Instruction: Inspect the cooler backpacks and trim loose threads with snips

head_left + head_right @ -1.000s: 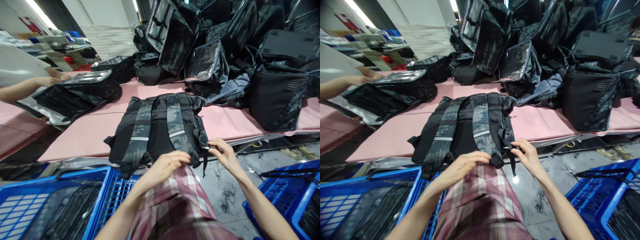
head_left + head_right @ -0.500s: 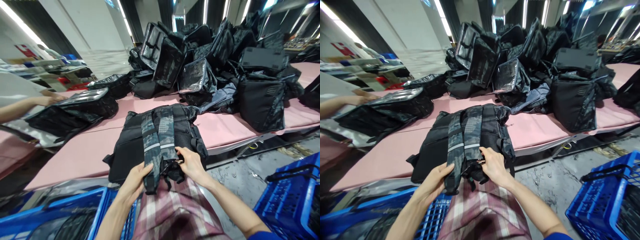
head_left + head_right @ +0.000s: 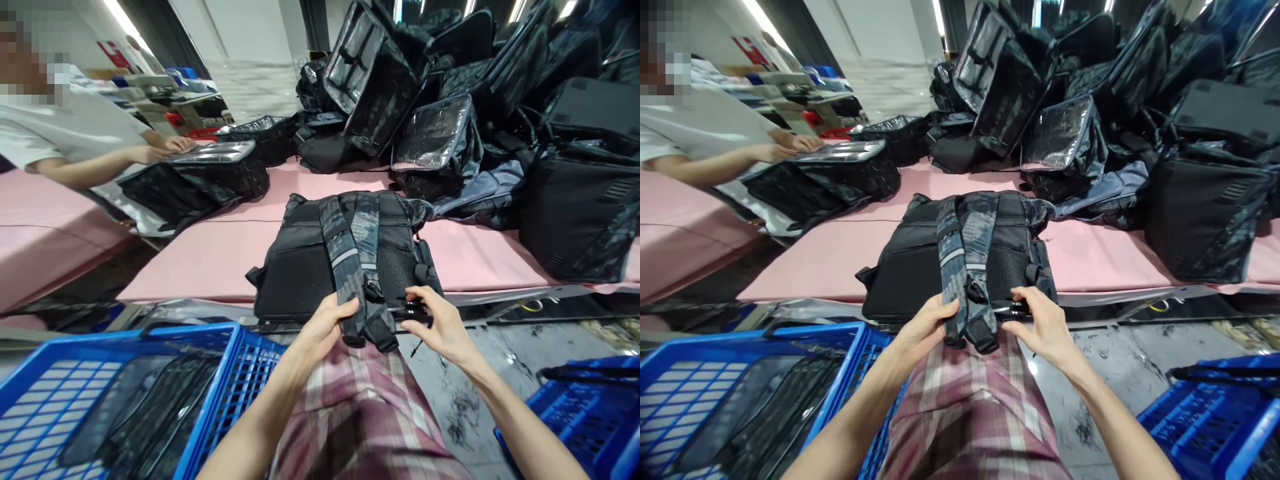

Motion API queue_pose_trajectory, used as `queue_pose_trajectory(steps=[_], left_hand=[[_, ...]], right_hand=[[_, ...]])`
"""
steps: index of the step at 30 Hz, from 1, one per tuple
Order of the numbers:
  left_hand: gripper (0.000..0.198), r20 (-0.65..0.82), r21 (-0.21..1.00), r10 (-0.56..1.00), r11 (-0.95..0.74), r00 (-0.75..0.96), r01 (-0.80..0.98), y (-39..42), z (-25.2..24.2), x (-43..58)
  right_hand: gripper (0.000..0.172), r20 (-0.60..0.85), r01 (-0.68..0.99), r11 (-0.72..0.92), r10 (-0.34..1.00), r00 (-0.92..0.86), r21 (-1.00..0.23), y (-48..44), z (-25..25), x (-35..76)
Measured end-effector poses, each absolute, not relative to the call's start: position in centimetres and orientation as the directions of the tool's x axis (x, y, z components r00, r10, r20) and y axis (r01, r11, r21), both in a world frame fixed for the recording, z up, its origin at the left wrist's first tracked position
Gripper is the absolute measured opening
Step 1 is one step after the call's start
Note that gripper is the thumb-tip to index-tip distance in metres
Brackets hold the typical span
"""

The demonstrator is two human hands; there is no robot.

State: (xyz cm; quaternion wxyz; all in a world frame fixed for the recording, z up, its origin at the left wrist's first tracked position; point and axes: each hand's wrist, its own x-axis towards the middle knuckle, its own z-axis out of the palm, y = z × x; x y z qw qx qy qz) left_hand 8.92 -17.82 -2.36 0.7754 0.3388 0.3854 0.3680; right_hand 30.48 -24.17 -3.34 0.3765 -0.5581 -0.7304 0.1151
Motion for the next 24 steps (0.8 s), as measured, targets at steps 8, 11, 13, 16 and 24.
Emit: queue_pose_trajectory(steps=[8,11,13,16,24], left_hand=[[0.033,-0.349,0.825,0.822,0.497,0.451,-0.268,-17.6,-3.0,9.0],[0.035,-0.343,0.828,0.816,0.497,0.466,-0.261,-17.5,-3.1,8.9],[0.036,-0.353,0.827,0.815,0.501,0.46,-0.254,-17.5,-3.2,8.9],[0.036,-0.373,0.827,0.809,0.512,0.455,-0.232,-17.5,-3.2,8.8],[0.044,-0.413,0.822,0.796,0.535,0.442,-0.196,-17.5,-3.4,8.4]], right_hand=[[0.012,0.55,0.753,0.566,0.767,-0.331,-0.336,-24.1,-2.8,29.9],[0.011,0.539,0.754,0.575,0.764,-0.355,-0.319,-23.5,-2.8,29.9],[0.011,0.545,0.727,0.585,0.764,-0.346,-0.359,-23.4,-2.8,29.9],[0.013,0.542,0.688,0.59,0.773,-0.33,-0.423,-23.4,-2.8,29.8],[0.017,0.505,0.679,0.572,0.798,-0.33,-0.46,-23.3,-3.7,29.3]])
